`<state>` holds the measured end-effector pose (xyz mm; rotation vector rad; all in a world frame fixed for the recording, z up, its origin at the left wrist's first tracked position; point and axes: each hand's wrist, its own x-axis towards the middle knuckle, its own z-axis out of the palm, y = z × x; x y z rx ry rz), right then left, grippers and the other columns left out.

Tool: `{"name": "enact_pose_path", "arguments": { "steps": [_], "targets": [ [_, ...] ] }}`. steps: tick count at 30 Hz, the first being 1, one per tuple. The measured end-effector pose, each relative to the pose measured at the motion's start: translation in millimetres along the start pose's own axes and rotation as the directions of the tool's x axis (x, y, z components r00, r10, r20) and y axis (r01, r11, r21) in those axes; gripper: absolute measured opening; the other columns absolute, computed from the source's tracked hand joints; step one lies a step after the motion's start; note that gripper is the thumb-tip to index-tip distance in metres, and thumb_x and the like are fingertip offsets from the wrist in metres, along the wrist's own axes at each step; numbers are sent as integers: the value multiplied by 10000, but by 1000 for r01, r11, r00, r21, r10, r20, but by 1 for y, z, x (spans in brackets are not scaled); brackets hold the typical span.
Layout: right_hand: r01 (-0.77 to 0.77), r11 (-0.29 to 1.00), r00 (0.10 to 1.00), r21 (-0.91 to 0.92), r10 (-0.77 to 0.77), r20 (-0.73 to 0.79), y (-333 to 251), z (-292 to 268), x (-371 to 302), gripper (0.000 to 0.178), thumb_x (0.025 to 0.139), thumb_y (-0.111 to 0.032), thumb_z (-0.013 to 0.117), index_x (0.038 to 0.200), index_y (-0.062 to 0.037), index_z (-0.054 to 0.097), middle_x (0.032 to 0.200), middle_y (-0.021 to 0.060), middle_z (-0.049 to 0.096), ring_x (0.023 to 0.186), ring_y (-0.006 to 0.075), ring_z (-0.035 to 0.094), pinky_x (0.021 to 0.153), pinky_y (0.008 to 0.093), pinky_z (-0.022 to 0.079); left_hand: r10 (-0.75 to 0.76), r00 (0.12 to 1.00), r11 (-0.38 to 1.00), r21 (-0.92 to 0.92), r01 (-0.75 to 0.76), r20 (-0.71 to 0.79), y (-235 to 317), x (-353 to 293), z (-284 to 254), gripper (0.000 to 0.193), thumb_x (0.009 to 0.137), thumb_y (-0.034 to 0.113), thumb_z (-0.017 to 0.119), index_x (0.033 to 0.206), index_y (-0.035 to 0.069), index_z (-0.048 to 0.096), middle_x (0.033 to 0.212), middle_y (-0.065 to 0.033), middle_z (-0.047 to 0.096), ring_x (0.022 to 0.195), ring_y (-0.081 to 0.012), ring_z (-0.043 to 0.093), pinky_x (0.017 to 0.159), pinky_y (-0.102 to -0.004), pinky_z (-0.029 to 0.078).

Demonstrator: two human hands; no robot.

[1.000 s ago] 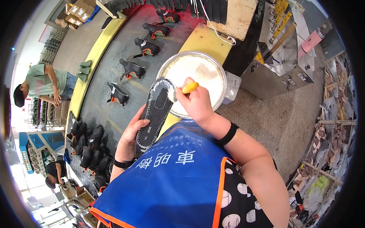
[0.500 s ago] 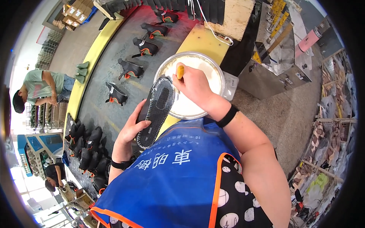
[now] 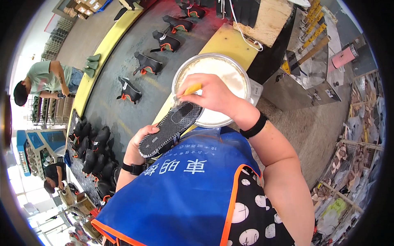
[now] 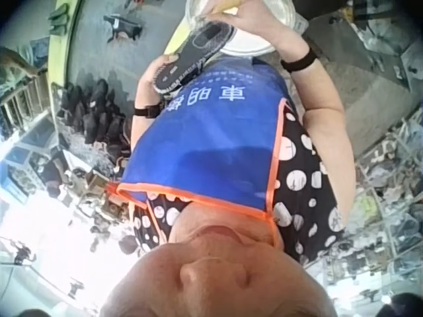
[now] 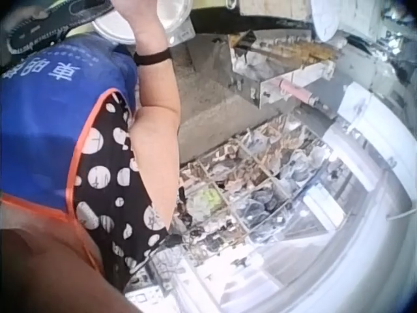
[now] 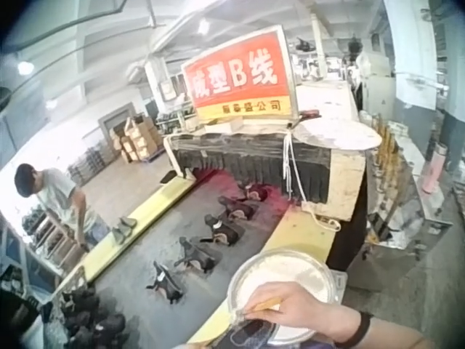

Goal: Apply adhesive to shoe soles using a brush and place them on a conveyor belt.

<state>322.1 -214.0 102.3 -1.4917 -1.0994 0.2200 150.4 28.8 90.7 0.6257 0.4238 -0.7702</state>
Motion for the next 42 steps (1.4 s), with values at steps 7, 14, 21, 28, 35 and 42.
{"name": "enact_pose_path", "arguments": {
  "steps": [7, 14, 21, 28, 35, 42],
  "targets": [
    [-493, 838, 868, -234, 452, -206, 47, -10, -8, 151, 815, -166, 766, 897, -46, 723, 825, 89, 705, 715, 196, 653, 658, 316, 500, 226, 973, 971, 92, -222, -34, -10, -14, -31, 745, 838, 189, 604, 1494, -32, 328, 1349, -173, 569, 1172, -220, 611, 1020, -334, 485],
    [-601, 800, 742, 0, 557, -373, 64, -13, -31, 139, 905, -78, 699, 963, 48, 684, 806, 40, 673, 714, 95, 600, 637, 254, 471, 408, 834, 802, -290, -522, -372, -54, -36, -141, 523, 906, 221, 602, 1371, 13, 486, 1189, -204, 638, 1105, -439, 631, 949, -567, 520],
    [-629, 773, 708, 87, 615, -348, 71, -26, -42, 115, 929, -67, 671, 975, 38, 659, 771, 16, 625, 679, 59, 553, 612, 205, 425, 292, 582, 594, -333, -732, -759, -28, -27, -272, 499, 854, 80, 646, 1322, 78, 473, 1131, -155, 642, 1021, -357, 653, 853, -589, 540],
    [-678, 733, 632, -48, 549, -547, 51, -21, -29, 131, 916, -89, 702, 957, 27, 657, 781, 18, 633, 664, 60, 559, 606, 195, 435, 471, -75, 821, 468, -328, -879, 61, -16, -392, 1091, 645, 191, 870, 1540, 203, 247, 1371, -211, 503, 1205, -346, 556, 1002, -434, 483],
    [-689, 719, 648, -84, 561, -515, 43, -5, -21, 143, 933, -102, 692, 986, 27, 661, 812, 27, 645, 692, 66, 578, 630, 195, 446, 383, -93, 924, 380, 50, -919, 69, 3, -403, 1017, 752, 318, 820, 1554, 414, 204, 1458, -277, 408, 1337, -392, 450, 1109, -432, 393],
    [-593, 784, 785, -186, 511, -350, 67, 14, 15, 165, 937, -105, 686, 1015, 39, 664, 851, 24, 643, 725, 75, 576, 654, 210, 458, 514, 238, 783, 564, 262, -824, -18, -59, -285, 753, 791, 444, 724, 1442, 145, 491, 1233, -218, 641, 1182, -326, 611, 1005, -407, 479]
  ]
}}
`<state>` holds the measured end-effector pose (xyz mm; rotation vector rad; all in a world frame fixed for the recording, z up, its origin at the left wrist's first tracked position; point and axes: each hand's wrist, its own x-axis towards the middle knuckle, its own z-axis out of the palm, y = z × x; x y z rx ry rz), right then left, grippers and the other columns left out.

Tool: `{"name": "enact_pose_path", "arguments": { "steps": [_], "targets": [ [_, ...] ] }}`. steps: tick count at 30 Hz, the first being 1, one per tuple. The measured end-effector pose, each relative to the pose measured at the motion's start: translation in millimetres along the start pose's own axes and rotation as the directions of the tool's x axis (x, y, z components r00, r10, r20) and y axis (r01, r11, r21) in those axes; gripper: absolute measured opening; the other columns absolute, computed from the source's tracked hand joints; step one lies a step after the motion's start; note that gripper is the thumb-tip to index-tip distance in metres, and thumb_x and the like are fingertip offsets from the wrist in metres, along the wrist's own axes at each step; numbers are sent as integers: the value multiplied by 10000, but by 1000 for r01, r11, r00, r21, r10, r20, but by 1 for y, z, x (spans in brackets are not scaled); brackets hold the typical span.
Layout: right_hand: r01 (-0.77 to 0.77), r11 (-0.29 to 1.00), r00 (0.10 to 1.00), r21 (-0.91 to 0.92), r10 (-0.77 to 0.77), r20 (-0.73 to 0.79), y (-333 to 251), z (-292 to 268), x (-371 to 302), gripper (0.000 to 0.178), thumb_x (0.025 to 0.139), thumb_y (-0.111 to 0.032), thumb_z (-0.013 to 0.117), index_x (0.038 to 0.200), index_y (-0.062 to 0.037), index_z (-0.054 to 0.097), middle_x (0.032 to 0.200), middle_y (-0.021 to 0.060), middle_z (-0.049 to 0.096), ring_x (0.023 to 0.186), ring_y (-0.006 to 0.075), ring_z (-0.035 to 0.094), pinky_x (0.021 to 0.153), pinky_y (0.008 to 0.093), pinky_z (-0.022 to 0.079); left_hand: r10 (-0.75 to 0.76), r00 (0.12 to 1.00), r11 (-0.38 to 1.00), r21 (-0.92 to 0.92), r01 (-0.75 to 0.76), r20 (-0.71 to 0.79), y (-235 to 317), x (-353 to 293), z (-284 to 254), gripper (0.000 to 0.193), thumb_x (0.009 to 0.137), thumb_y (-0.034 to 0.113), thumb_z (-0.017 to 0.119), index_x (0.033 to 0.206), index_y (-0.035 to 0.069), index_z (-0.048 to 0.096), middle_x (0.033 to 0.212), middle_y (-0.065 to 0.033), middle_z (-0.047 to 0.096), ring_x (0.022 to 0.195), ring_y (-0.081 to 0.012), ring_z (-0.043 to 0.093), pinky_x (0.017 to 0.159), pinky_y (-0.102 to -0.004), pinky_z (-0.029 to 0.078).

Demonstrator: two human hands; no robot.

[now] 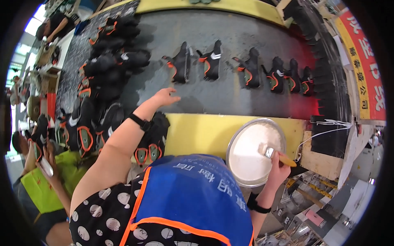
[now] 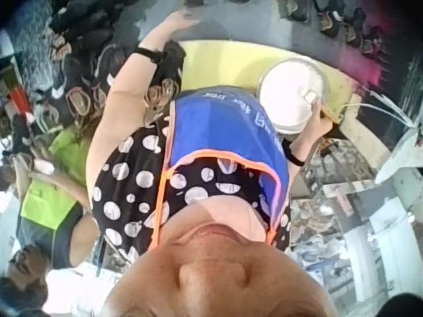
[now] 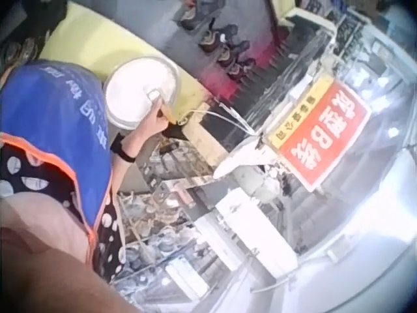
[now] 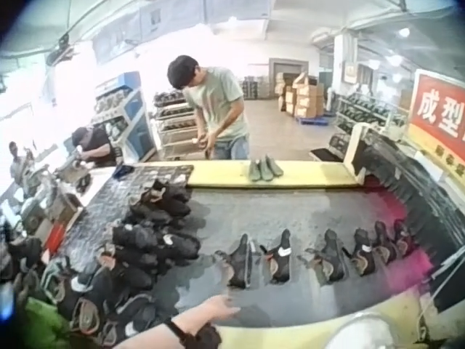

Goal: Apply adhesive to shoe soles using a brush and place them on a conveyor belt.

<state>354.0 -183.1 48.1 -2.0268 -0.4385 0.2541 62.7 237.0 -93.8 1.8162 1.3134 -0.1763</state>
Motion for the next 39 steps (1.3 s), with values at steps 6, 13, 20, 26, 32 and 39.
{"name": "enact_pose_path", "arguments": {
  "steps": [6, 13, 20, 26, 32, 39],
  "targets": [
    [-32, 985, 993, 169, 12, 120, -19, 36, -1, 155, 939, -86, 676, 1027, 41, 666, 888, 40, 656, 779, 81, 590, 706, 219, 467, -101, 991, 730, 683, 13, 89, -12, -163, -11, 669, 771, 666, 650, 962, 34, 755, 926, -153, 735, 880, -300, 720, 799, -399, 559],
    [3, 983, 980, 186, -40, 193, -20, 36, -17, 177, 934, -95, 690, 1041, 42, 658, 899, 49, 666, 789, 87, 610, 713, 223, 485, -3, 998, 646, 762, 49, -62, 1, -206, 61, 614, 760, 549, 737, 1068, 24, 658, 1023, -134, 684, 1000, -256, 678, 851, -344, 539],
    [-55, 963, 986, 265, 9, 169, 4, 8, -28, 148, 916, -63, 708, 1013, 40, 663, 883, 52, 677, 791, 72, 621, 718, 211, 493, 261, 937, 746, 567, -347, 231, 32, -176, 123, 495, 720, 305, 811, 1089, 21, 641, 1037, -154, 683, 972, -314, 680, 861, -445, 534],
    [-62, 984, 998, 164, 57, 35, 58, -3, -40, 200, 875, -126, 754, 963, 39, 682, 836, 81, 708, 767, 118, 668, 704, 250, 521, 196, 980, 944, 267, -196, 27, 3, -124, 105, 843, 703, 406, 863, 1398, 133, 471, 1127, -264, 634, 1040, -374, 657, 889, -444, 532],
    [10, 952, 999, -306, -23, -39, 110, 0, -43, 298, 820, -240, 785, 908, 23, 674, 779, 167, 687, 708, 273, 685, 674, 356, 535, 362, 918, 832, 388, -397, 162, -18, -158, 135, 1135, 631, 434, 868, 1560, 252, 241, 1074, -283, 585, 1001, -452, 620, 914, -481, 507],
    [-38, 941, 999, -338, 30, -29, 75, -6, -49, 260, 823, -256, 776, 862, -21, 674, 769, 151, 670, 700, 303, 667, 662, 379, 527, 211, 923, 895, -444, -50, 321, 4, -134, 122, 736, 789, 195, 743, 1442, 101, 418, 1160, -139, 624, 1000, -242, 638, 864, -368, 533]
  ]
}}
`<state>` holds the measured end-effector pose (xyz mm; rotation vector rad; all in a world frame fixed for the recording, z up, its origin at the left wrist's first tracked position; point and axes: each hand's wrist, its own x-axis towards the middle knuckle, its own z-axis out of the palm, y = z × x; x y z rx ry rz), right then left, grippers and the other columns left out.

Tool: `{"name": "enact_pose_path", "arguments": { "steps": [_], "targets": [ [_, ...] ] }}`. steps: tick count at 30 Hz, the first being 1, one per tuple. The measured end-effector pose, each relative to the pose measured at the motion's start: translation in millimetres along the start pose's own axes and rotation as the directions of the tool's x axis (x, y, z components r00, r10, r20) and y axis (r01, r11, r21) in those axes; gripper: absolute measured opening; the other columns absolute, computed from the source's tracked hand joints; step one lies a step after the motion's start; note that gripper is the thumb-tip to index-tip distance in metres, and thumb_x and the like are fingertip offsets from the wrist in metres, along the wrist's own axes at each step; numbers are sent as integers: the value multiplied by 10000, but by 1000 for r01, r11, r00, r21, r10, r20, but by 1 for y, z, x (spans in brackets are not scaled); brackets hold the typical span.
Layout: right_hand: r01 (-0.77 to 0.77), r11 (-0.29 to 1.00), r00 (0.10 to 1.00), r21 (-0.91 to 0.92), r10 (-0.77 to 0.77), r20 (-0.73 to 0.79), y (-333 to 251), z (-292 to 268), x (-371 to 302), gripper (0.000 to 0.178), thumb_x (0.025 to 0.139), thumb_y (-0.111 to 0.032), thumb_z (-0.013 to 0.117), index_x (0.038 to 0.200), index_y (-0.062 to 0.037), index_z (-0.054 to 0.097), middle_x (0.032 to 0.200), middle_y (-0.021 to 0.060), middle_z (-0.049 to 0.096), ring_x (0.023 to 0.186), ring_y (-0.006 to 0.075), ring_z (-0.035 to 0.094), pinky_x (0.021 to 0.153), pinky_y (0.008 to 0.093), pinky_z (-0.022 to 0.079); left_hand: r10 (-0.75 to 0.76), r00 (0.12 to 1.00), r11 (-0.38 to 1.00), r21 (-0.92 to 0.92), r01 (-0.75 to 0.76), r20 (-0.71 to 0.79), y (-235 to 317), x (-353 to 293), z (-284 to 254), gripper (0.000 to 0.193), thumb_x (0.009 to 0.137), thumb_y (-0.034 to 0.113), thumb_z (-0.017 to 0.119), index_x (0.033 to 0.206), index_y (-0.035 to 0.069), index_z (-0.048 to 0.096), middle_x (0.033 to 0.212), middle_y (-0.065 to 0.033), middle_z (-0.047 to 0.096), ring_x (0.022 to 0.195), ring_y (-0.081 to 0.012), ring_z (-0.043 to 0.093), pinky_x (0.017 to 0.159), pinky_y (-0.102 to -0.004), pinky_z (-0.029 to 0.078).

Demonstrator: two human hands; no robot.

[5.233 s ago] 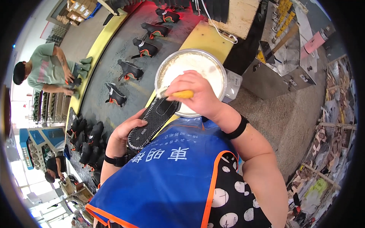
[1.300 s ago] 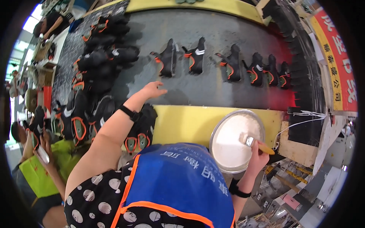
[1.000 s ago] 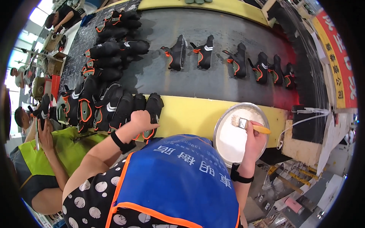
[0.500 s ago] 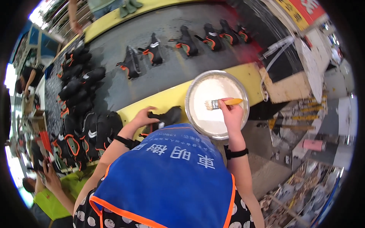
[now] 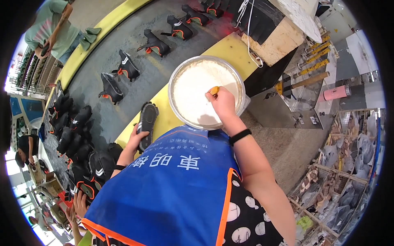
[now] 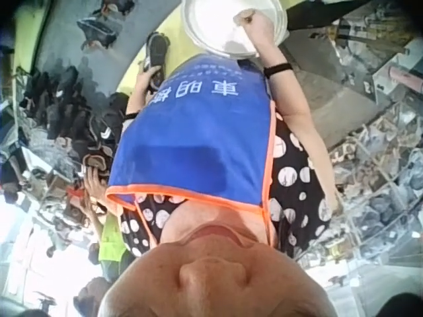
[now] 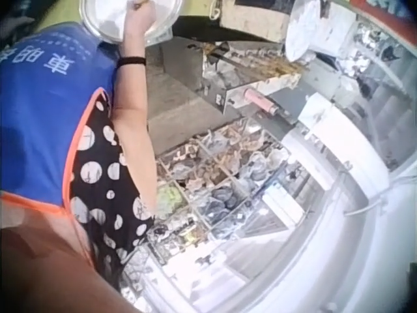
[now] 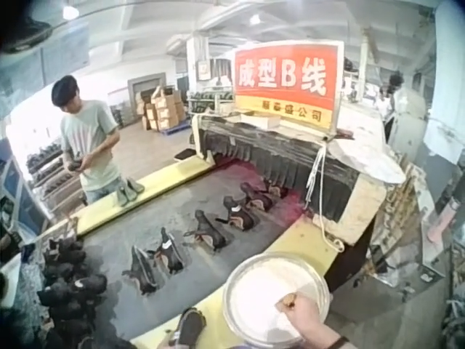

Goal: Apply adhesive to shoe soles using a brush and place them on a conveyor belt.

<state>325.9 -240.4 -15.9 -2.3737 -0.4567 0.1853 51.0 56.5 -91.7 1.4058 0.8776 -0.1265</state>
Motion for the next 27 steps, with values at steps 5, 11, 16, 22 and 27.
{"name": "enact_pose_path", "arguments": {
  "steps": [5, 11, 16, 22, 27],
  "targets": [
    [252, 904, 945, 347, -151, -291, -25, -36, -12, 227, 840, -207, 772, 930, -15, 691, 818, 100, 677, 663, 172, 655, 634, 297, 521, -71, 954, 881, -430, 197, 291, 72, -36, -11, 615, 866, 123, 637, 1433, 40, 417, 1203, -105, 629, 976, -179, 663, 845, -323, 554],
    [23, 995, 998, 98, -17, -60, -10, -12, -7, 115, 868, -126, 740, 904, -36, 680, 852, 108, 678, 758, 251, 676, 697, 327, 524, -27, 918, 903, -385, 193, 396, 151, -45, 25, 614, 884, 130, 571, 1456, 3, 387, 1231, -134, 630, 1034, -160, 665, 875, -274, 562],
    [154, 968, 963, 198, -102, -247, -5, -16, -13, 130, 817, -158, 763, 865, -62, 688, 858, 95, 679, 792, 296, 649, 781, 374, 491, -124, 830, 965, -127, 228, 544, 175, -41, 52, 581, 900, 167, 573, 1429, -9, 413, 1240, -123, 614, 1026, -140, 643, 872, -272, 546],
    [450, 853, 885, 265, -386, -259, -42, -64, -21, 93, 813, -177, 759, 899, -153, 731, 900, 13, 694, 889, 213, 639, 971, 413, 391, -205, 781, 975, 56, 214, 589, 192, -31, 71, 551, 896, 170, 602, 1392, -8, 439, 1181, -100, 620, 980, -120, 633, 833, -258, 538],
    [601, 738, 795, 306, -592, -135, -76, -76, -33, 88, 819, -191, 756, 902, -189, 727, 922, -29, 692, 919, 173, 646, 1007, 429, 369, -246, 737, 967, 102, 235, 629, 203, -28, 83, 555, 893, 164, 610, 1392, -5, 437, 1172, -100, 626, 969, -123, 638, 824, -256, 540]
  ]
}}
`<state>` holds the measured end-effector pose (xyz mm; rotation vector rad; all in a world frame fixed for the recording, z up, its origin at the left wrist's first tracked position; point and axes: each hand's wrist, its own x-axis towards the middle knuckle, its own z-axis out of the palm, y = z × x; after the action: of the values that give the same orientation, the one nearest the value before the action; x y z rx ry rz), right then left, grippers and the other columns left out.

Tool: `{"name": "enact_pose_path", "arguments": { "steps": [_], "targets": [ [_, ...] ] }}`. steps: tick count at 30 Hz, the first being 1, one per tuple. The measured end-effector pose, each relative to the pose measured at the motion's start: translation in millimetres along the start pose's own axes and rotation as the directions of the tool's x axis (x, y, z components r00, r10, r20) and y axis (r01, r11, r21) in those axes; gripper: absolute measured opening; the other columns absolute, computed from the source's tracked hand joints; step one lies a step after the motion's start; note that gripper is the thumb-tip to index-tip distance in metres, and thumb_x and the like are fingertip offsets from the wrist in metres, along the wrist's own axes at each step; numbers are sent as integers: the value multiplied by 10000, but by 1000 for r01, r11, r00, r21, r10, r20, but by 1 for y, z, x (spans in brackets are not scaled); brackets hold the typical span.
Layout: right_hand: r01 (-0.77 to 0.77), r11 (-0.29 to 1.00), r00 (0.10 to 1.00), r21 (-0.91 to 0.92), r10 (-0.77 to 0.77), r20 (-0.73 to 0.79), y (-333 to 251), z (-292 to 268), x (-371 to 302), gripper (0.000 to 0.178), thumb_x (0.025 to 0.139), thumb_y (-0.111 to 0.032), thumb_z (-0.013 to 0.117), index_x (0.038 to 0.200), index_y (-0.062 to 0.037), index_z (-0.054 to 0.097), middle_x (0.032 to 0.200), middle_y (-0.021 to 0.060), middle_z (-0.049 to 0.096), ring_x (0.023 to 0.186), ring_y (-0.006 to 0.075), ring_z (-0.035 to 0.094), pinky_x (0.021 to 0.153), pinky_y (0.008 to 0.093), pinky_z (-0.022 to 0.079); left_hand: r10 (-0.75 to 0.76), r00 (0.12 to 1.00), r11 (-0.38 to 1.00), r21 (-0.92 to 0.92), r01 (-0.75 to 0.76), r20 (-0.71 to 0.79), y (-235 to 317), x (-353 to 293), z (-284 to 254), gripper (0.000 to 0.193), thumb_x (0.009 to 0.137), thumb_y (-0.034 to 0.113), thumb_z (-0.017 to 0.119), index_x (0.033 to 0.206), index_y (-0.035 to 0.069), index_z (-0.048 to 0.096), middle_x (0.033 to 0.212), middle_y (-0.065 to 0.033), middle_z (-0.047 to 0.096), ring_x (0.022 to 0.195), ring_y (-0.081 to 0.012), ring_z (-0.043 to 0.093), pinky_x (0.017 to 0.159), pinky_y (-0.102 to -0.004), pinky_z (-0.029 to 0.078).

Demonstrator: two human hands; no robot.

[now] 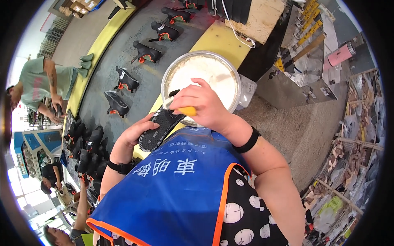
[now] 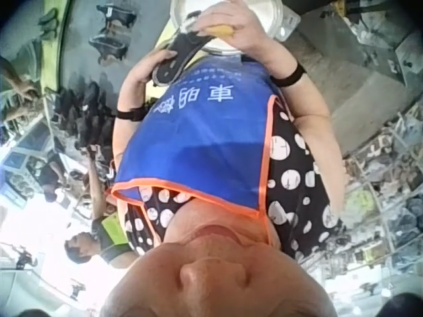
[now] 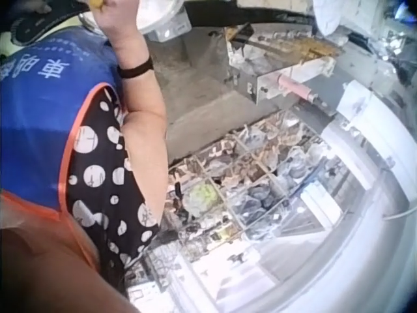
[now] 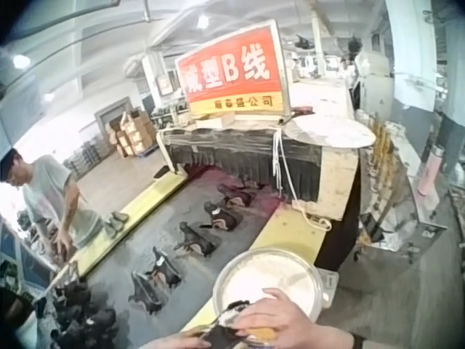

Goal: Apply adhesive to shoe soles using a brush and place them on a conveyor belt.

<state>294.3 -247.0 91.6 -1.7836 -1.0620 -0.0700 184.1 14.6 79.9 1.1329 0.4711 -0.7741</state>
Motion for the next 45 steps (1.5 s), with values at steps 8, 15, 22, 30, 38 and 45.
{"name": "enact_pose_path", "arguments": {
  "steps": [8, 15, 22, 30, 38, 45],
  "targets": [
    [-477, 879, 878, 13, 476, 41, 41, -11, -3, 77, 811, -145, 757, 865, -112, 712, 913, 39, 692, 853, 254, 658, 797, 379, 493, 14, 1000, 997, 70, -14, 4, -2, -6, -3, 597, 883, 166, 590, 1424, -11, 412, 1265, -118, 588, 1078, -146, 600, 920, -281, 504],
    [-238, 928, 937, 285, 297, -183, 28, 17, -6, 92, 867, -123, 728, 877, -51, 673, 725, 58, 644, 653, 159, 623, 631, 293, 487, 75, 996, 996, -42, -73, 42, -10, -12, -6, 650, 856, 159, 588, 1449, -17, 386, 1287, -123, 582, 1119, -160, 583, 958, -286, 484],
    [-480, 877, 855, 37, 477, -203, 22, 21, -8, 202, 894, -168, 673, 791, -52, 544, 636, 78, 597, 548, 198, 586, 542, 319, 458, 186, 982, 981, -49, -187, -30, -18, -15, -2, 650, 859, 148, 584, 1453, -14, 376, 1280, -121, 585, 1121, -168, 580, 966, -286, 471],
    [-467, 864, 843, 186, 499, -199, -8, 51, -19, 188, 892, -141, 667, 800, -37, 540, 619, 112, 567, 546, 247, 576, 546, 343, 449, 243, 952, 970, 46, -238, -184, -23, -9, 7, 671, 853, 124, 626, 1461, 9, 368, 1250, -126, 582, 1111, -181, 582, 939, -315, 488],
    [-594, 804, 759, 22, 570, -314, 13, 35, -9, 207, 866, -179, 672, 782, -21, 567, 633, 154, 609, 586, 328, 614, 579, 393, 480, 439, 876, 848, 415, -330, -201, -23, -15, 14, 733, 822, 133, 672, 1471, 4, 355, 1273, -139, 569, 1133, -202, 572, 978, -326, 465],
    [-311, 940, 945, -140, 290, -153, 21, 12, 12, 189, 875, -156, 656, 811, -43, 519, 698, 149, 590, 646, 351, 602, 610, 415, 474, 201, 978, 955, 231, -185, -48, -8, -21, 13, 650, 866, 170, 625, 1452, 5, 396, 1256, -145, 598, 1121, -197, 601, 966, -321, 487]
  ]
}}
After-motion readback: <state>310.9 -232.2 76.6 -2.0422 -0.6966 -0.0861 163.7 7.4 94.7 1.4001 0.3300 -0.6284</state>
